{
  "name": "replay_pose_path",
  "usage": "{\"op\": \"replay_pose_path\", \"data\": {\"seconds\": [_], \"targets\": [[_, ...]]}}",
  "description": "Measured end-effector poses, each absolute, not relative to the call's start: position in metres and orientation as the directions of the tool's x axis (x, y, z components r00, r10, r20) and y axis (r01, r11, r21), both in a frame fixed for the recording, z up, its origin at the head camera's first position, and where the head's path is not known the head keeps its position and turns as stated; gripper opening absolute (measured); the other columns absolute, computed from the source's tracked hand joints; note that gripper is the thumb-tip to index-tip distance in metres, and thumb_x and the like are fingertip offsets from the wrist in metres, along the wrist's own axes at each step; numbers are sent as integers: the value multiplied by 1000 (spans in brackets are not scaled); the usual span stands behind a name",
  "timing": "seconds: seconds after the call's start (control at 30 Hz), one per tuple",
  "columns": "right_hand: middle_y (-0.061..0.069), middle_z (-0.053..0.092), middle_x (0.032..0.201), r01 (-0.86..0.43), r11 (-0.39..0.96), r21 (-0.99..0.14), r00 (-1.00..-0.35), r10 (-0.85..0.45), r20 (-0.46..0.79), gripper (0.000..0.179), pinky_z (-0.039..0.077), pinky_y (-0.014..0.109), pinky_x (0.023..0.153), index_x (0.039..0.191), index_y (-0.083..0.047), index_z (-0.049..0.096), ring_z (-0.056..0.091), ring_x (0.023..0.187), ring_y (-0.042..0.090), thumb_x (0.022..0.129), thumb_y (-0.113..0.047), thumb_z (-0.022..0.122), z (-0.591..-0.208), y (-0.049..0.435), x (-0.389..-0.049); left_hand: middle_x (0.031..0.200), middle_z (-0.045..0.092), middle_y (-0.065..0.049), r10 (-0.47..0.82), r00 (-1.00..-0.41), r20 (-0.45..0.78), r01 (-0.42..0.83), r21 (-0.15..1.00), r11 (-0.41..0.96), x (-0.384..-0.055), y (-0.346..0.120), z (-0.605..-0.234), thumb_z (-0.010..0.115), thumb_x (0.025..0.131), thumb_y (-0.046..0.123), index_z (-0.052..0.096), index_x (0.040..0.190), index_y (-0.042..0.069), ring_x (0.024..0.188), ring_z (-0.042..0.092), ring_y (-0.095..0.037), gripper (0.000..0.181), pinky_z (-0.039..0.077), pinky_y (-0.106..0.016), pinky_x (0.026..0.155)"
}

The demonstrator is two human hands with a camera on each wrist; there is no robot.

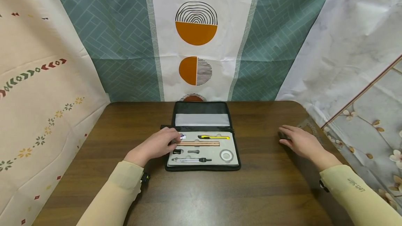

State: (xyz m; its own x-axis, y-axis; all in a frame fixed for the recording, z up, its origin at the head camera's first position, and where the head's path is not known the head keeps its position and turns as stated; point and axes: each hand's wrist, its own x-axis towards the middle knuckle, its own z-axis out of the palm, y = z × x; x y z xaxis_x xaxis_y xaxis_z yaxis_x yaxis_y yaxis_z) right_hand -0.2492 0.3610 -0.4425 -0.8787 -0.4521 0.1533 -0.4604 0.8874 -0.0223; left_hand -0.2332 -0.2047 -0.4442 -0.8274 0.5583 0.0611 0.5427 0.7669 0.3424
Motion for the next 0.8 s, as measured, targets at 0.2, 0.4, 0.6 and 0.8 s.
{"op": "replay_pose_path", "data": {"seconds": [0.2, 0.4, 0.6, 0.8], "targets": [[31, 59, 152, -412, 911, -27, -907, -407, 105, 56, 55, 68, 96, 148, 5, 63, 62, 129, 56, 105, -26, 79, -442, 371, -251, 117, 71, 2, 560, -826, 65, 546, 340, 766, -233, -205, -444, 78, 102, 5, 77, 112, 16, 107, 59, -20, 16, 56, -43, 95], [32, 60, 151, -390, 921, -16, -917, -386, 97, 56, 56, 67, 93, 148, 6, 63, 64, 126, 56, 105, -26, 79, -440, 378, -250, 118, 71, 2, 556, -829, 63, 541, 342, 768, -233, -205, -445, 78, 102, 5, 77, 113, 16, 106, 59, -20, 16, 56, -42, 95], [35, 58, 150, -369, 929, 3, -927, -368, 72, 57, 53, 69, 97, 149, 7, 61, 61, 128, 59, 105, -27, 77, -441, 387, -252, 117, 71, 2, 554, -830, 64, 540, 341, 769, -232, -206, -445, 78, 102, 5, 77, 113, 16, 107, 59, -20, 16, 56, -43, 95], [37, 57, 150, -342, 940, 14, -939, -342, 32, 57, 52, 69, 99, 148, 8, 61, 60, 129, 59, 106, -28, 75, -441, 397, -254, 117, 71, 2, 557, -828, 67, 544, 337, 768, -233, -205, -445, 78, 102, 5, 77, 113, 16, 107, 59, -20, 15, 56, -43, 95]]}}
